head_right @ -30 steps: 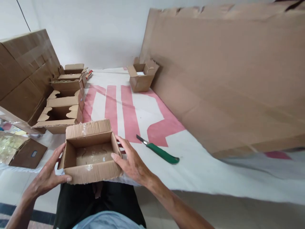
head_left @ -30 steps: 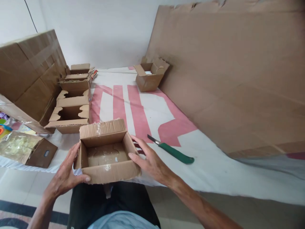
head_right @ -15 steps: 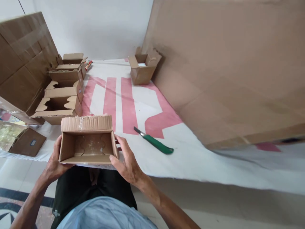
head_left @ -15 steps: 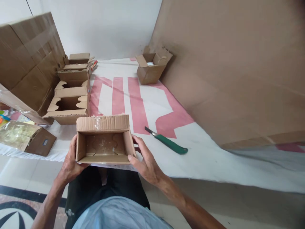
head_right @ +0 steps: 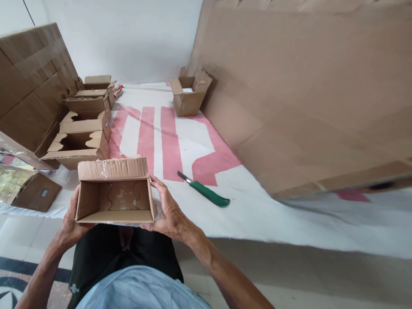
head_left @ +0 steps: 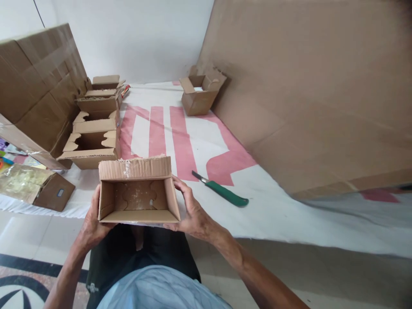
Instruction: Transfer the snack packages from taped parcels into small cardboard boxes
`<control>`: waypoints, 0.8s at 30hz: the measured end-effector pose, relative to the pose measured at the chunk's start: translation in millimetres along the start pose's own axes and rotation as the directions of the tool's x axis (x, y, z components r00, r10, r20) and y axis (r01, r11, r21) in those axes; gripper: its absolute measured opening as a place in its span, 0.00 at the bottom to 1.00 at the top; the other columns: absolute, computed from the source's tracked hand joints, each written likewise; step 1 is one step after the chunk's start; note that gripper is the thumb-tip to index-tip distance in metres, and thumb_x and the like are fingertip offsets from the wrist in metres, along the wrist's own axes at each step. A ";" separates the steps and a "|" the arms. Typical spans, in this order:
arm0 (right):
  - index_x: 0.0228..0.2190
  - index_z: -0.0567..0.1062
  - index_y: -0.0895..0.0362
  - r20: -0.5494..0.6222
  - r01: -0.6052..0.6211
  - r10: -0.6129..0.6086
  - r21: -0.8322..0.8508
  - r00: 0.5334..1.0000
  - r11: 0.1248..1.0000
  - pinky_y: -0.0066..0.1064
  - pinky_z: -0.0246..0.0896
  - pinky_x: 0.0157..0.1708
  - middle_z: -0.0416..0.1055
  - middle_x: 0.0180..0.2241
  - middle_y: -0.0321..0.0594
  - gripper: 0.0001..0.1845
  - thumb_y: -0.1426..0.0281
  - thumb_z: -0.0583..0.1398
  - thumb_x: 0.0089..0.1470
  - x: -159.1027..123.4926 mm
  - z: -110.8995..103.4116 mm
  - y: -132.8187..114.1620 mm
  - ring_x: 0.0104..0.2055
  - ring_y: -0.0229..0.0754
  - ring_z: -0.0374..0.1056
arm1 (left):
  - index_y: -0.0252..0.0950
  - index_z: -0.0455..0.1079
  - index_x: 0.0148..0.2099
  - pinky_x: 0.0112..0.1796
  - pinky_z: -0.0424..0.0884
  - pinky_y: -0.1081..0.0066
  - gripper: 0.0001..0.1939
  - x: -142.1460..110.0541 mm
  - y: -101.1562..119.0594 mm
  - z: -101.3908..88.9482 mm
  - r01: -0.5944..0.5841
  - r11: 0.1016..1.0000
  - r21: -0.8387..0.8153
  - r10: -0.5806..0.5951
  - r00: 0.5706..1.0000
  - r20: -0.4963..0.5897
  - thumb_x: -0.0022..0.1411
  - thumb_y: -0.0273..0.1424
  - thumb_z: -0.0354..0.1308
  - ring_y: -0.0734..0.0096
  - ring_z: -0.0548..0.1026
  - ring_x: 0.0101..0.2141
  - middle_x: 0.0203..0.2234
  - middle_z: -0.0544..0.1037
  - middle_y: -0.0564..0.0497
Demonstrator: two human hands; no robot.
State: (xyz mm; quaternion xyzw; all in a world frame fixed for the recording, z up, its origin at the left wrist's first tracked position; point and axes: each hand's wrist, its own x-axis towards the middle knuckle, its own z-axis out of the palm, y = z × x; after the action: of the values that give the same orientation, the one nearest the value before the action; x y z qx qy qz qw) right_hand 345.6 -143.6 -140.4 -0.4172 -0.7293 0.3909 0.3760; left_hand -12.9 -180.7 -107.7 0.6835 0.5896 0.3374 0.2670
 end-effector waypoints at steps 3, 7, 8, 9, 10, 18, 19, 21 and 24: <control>0.77 0.48 0.53 0.012 -0.025 0.024 0.036 1.000 0.999 0.61 0.51 0.78 0.52 0.78 0.64 0.72 0.55 0.81 0.45 6.9 1.0 1.6 0.81 0.67 0.52 | 0.47 0.43 0.85 0.68 0.72 0.45 0.61 1.6 1.0 -0.4 0.008 1.000 -0.019 -0.007 1.000 0.020 0.62 0.44 0.75 0.35 0.69 0.72 0.77 0.64 0.38; 0.79 0.43 0.50 0.029 -0.101 0.098 0.133 0.995 0.986 0.60 0.59 0.74 0.54 0.78 0.63 0.74 0.57 0.80 0.47 14.5 1.8 5.7 0.79 0.65 0.57 | 0.49 0.45 0.85 0.72 0.65 0.41 0.67 7.0 0.6 -10.7 0.032 0.993 -0.113 -0.021 0.995 0.102 0.55 0.48 0.80 0.31 0.62 0.75 0.79 0.61 0.40; 0.79 0.43 0.49 0.027 -0.114 0.112 0.143 0.993 0.983 0.60 0.59 0.74 0.51 0.79 0.62 0.74 0.58 0.80 0.47 16.4 1.7 7.1 0.78 0.65 0.58 | 0.50 0.46 0.85 0.72 0.65 0.41 0.68 9.9 0.4 -16.8 0.051 0.987 -0.151 -0.030 0.990 0.139 0.53 0.50 0.82 0.30 0.62 0.75 0.79 0.62 0.40; 0.80 0.42 0.48 0.024 -0.122 0.120 0.147 0.993 0.982 0.60 0.60 0.74 0.49 0.80 0.62 0.75 0.58 0.79 0.46 18.3 1.5 8.7 0.78 0.66 0.57 | 0.50 0.49 0.85 0.71 0.67 0.42 0.68 13.6 0.4 -24.0 0.070 0.980 -0.189 -0.037 0.985 0.171 0.52 0.52 0.82 0.29 0.62 0.75 0.79 0.62 0.40; 0.80 0.42 0.48 0.023 -0.124 0.122 0.151 0.992 0.981 0.60 0.59 0.74 0.48 0.80 0.62 0.75 0.57 0.79 0.46 20.2 1.3 10.3 0.79 0.67 0.57 | 0.51 0.52 0.84 0.70 0.69 0.43 0.66 18.1 0.5 -31.9 0.085 0.973 -0.216 -0.043 0.981 0.191 0.52 0.55 0.81 0.29 0.63 0.75 0.78 0.63 0.40; 0.79 0.45 0.45 0.019 -0.131 0.130 0.189 0.991 0.973 0.58 0.56 0.75 0.49 0.80 0.55 0.72 0.57 0.78 0.45 33.2 6.7 21.6 0.80 0.64 0.54 | 0.49 0.56 0.83 0.74 0.61 0.41 0.67 55.1 4.3 -43.3 0.049 0.982 -0.184 0.001 0.966 0.260 0.48 0.53 0.83 0.31 0.60 0.77 0.80 0.61 0.40; 0.79 0.45 0.45 0.013 -0.135 0.135 0.181 0.991 0.974 0.58 0.54 0.76 0.49 0.80 0.55 0.72 0.58 0.78 0.45 33.8 7.4 21.1 0.80 0.64 0.53 | 0.47 0.54 0.84 0.75 0.58 0.40 0.68 55.9 2.9 -36.5 0.030 0.983 -0.183 0.016 0.969 0.246 0.50 0.54 0.83 0.31 0.58 0.78 0.80 0.59 0.39; 0.79 0.47 0.47 0.007 -0.145 0.146 0.175 0.989 0.974 0.57 0.55 0.76 0.51 0.79 0.56 0.71 0.61 0.77 0.45 33.5 7.4 17.9 0.80 0.63 0.54 | 0.45 0.49 0.85 0.77 0.50 0.38 0.68 53.9 -1.8 -23.7 -0.025 0.986 -0.165 0.057 0.979 0.194 0.53 0.54 0.81 0.31 0.51 0.80 0.82 0.53 0.37; 0.78 0.49 0.49 0.013 -0.147 0.147 0.195 0.989 0.970 0.54 0.61 0.73 0.55 0.77 0.57 0.67 0.61 0.76 0.46 29.8 4.5 10.4 0.76 0.62 0.60 | 0.44 0.44 0.86 0.76 0.50 0.37 0.69 45.1 -10.0 -13.9 -0.038 0.980 -0.197 0.069 0.986 0.154 0.57 0.57 0.78 0.30 0.49 0.80 0.83 0.49 0.36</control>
State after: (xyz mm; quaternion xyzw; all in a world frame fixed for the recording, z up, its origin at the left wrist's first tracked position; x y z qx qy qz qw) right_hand 334.0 -114.3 -144.8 -0.4313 -0.6542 0.4872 0.3856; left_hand -26.5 -135.1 -100.0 0.6948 0.5123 0.3442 0.3694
